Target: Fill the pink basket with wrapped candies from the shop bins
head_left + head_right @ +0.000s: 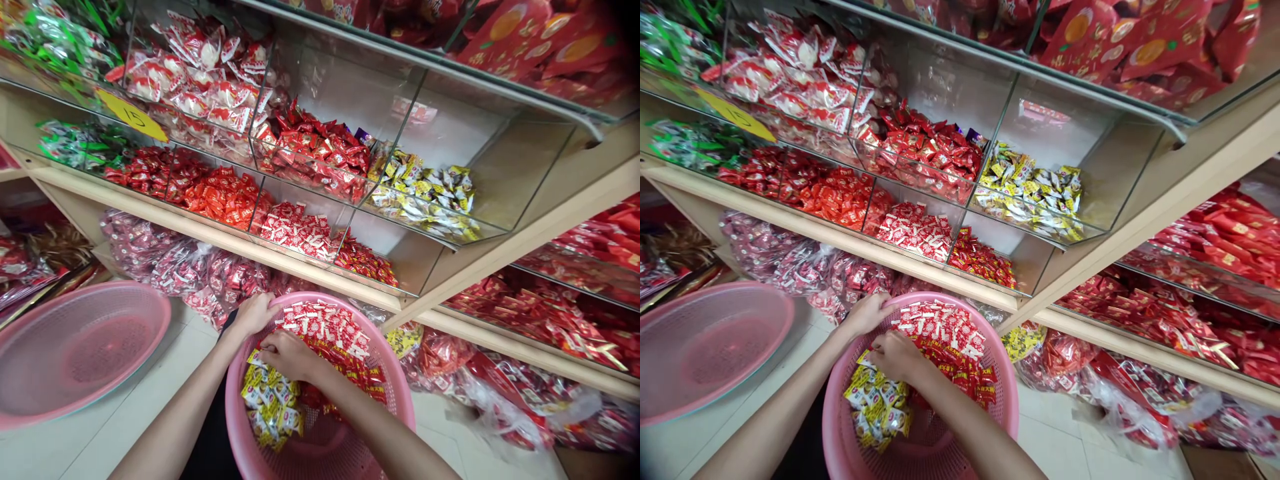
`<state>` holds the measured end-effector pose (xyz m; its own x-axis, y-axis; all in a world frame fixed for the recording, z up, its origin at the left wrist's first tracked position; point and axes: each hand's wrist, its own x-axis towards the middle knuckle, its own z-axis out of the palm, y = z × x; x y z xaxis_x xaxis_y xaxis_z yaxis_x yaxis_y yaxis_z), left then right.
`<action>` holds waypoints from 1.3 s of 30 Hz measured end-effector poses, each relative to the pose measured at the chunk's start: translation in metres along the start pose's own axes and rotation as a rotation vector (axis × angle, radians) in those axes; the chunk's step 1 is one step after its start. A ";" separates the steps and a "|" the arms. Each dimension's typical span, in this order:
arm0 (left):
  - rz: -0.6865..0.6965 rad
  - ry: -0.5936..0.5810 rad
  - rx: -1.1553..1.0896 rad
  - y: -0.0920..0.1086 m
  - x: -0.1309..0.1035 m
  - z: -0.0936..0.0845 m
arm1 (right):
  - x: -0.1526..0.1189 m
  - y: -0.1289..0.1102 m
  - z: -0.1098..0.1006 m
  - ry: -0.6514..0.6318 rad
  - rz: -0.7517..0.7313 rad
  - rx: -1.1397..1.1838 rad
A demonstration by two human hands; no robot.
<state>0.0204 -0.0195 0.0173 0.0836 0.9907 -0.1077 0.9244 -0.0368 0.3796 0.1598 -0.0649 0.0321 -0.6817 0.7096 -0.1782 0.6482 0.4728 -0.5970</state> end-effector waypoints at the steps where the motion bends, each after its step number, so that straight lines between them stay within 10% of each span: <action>1: 0.000 0.001 -0.001 0.000 0.000 0.000 | -0.001 0.000 -0.001 0.012 0.008 0.001; 12: -0.005 -0.003 0.007 0.001 0.000 0.000 | -0.024 0.014 -0.015 -0.020 -0.001 0.253; 39: -0.012 -0.016 -0.001 0.003 -0.002 -0.003 | -0.045 0.011 -0.019 0.005 -0.049 -0.038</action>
<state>0.0221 -0.0211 0.0219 0.0787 0.9888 -0.1267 0.9248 -0.0250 0.3796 0.2044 -0.0816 0.0481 -0.7114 0.6875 -0.1455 0.6264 0.5266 -0.5747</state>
